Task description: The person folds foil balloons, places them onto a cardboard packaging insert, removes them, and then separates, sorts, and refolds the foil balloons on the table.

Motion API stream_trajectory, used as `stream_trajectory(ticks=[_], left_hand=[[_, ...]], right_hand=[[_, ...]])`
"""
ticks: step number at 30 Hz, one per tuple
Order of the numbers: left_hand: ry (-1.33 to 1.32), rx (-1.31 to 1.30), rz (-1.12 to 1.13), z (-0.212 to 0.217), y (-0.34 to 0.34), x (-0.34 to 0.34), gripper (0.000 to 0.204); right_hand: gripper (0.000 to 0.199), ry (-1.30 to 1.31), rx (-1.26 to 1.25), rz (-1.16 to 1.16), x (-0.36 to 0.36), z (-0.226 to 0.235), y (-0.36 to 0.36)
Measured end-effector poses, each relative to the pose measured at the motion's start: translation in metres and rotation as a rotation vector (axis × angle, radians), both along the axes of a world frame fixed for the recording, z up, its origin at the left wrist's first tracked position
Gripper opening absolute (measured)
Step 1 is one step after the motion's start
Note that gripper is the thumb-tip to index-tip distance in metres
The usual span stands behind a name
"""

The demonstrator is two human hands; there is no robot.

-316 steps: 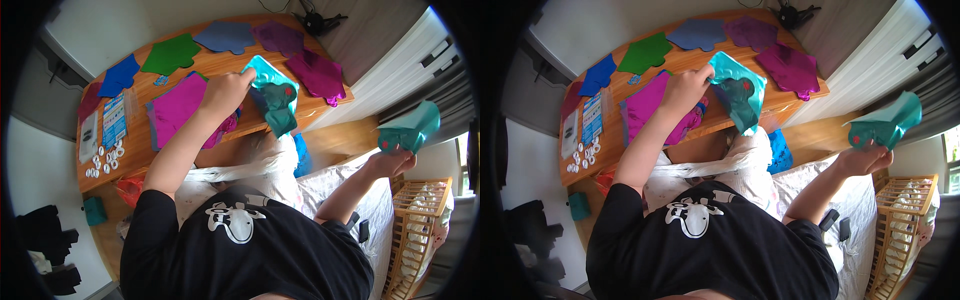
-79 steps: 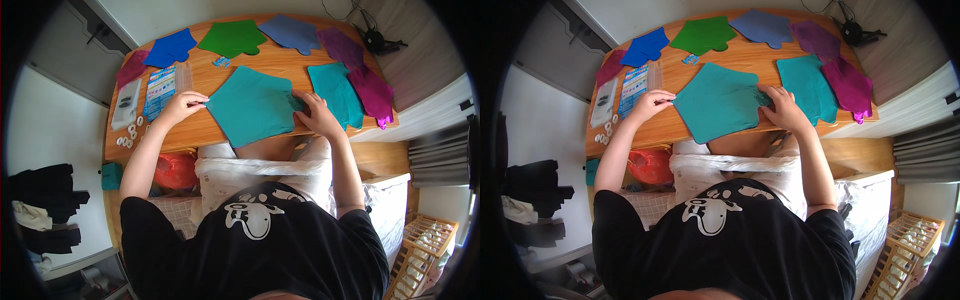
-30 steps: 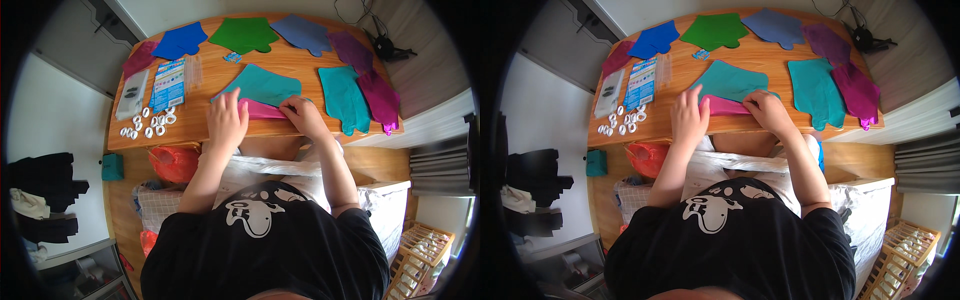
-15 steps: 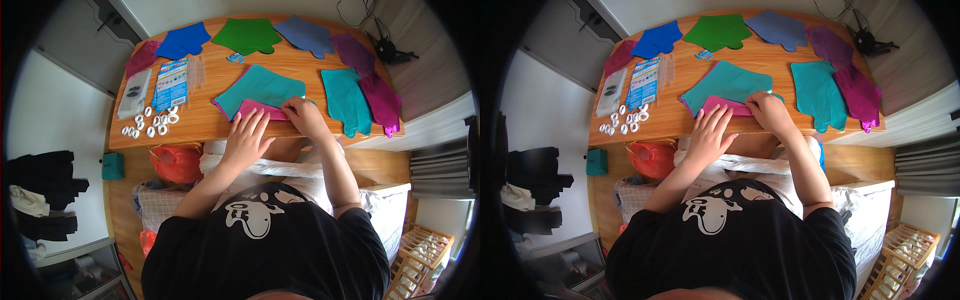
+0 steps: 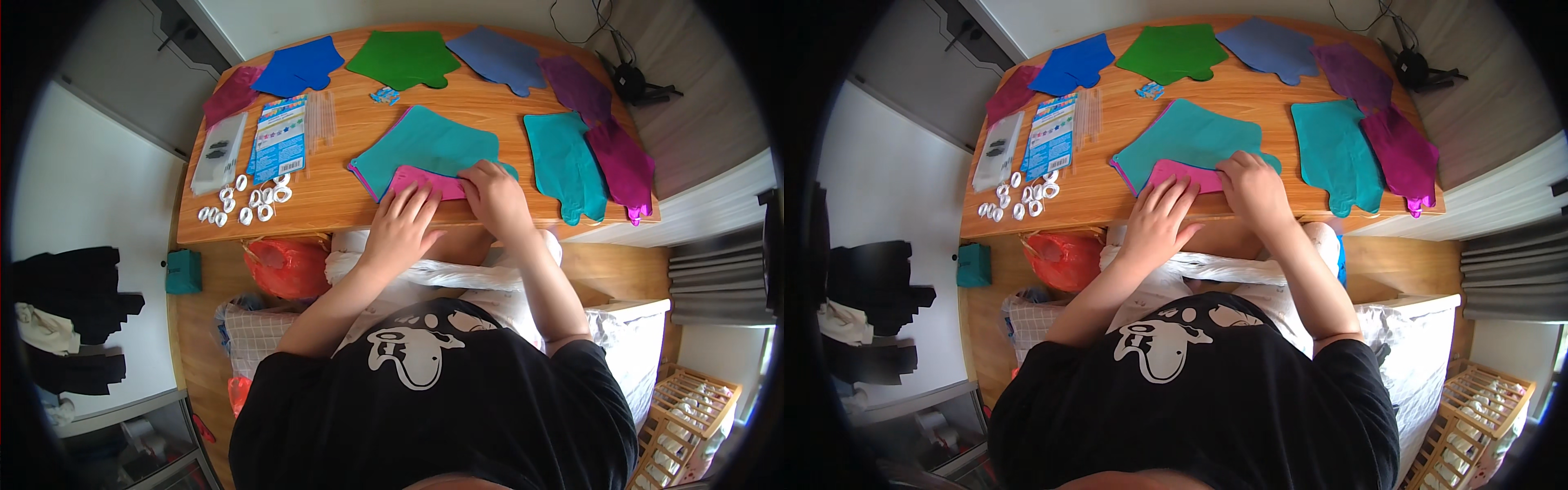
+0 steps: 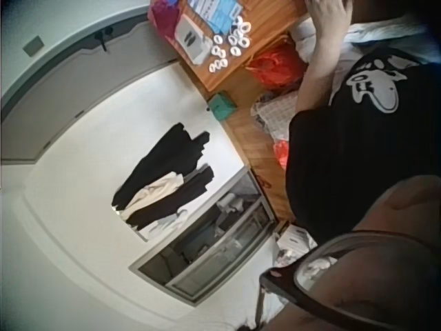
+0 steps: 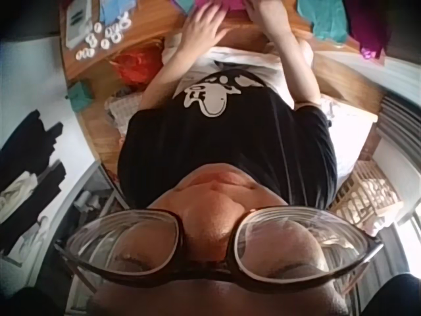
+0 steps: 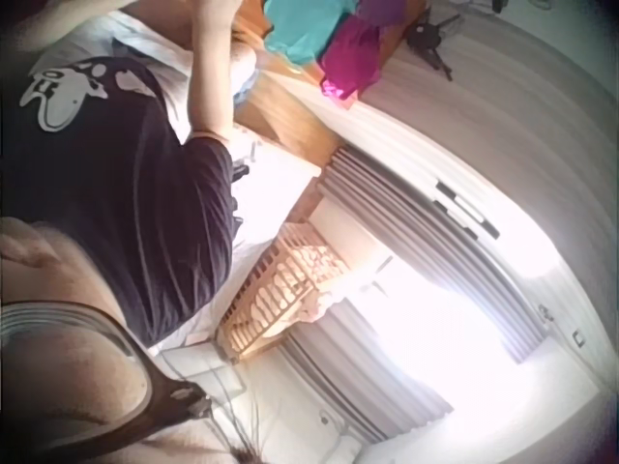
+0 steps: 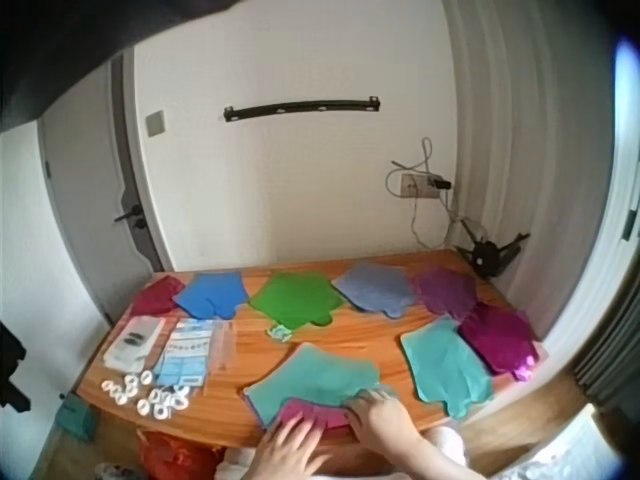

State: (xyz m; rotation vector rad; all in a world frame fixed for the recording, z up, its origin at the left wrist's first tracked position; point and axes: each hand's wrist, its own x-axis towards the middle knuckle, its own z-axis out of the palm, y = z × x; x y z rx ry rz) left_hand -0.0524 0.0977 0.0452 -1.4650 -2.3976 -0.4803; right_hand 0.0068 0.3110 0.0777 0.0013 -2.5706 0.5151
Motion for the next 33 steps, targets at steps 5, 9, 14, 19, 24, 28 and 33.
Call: stream_trajectory(ticks=[5,9,14,19,24,28,33], left_hand=[[0.022,-0.051,-0.022,-0.011,-0.004,-0.006,0.069],[0.051,-0.095,-0.037,-0.008,-0.008,-0.008,0.077],[0.025,-0.096,-0.066,-0.004,-0.007,-0.006,0.085],[-0.014,-0.063,-0.055,-0.004,-0.005,-0.004,0.093],[-0.009,-0.044,-0.04,-0.001,-0.006,0.0,0.096],[-0.026,-0.038,-0.001,-0.003,-0.01,0.002,0.093],[0.009,0.02,-0.006,-0.003,-0.006,0.005,0.091]], right_hand=[[0.025,0.145,0.164,0.067,0.023,-0.014,-0.034],[0.031,0.101,-0.049,0.088,0.032,-0.029,-0.044],[0.025,0.082,-0.121,0.014,0.046,-0.029,-0.029],[0.021,0.105,-0.105,-0.067,0.059,-0.028,-0.007],[0.018,0.075,-0.04,-0.126,0.062,-0.016,-0.009],[0.018,0.035,-0.031,-0.176,0.025,0.01,0.003],[0.018,0.089,-0.142,0.127,-0.094,-0.002,0.032]])
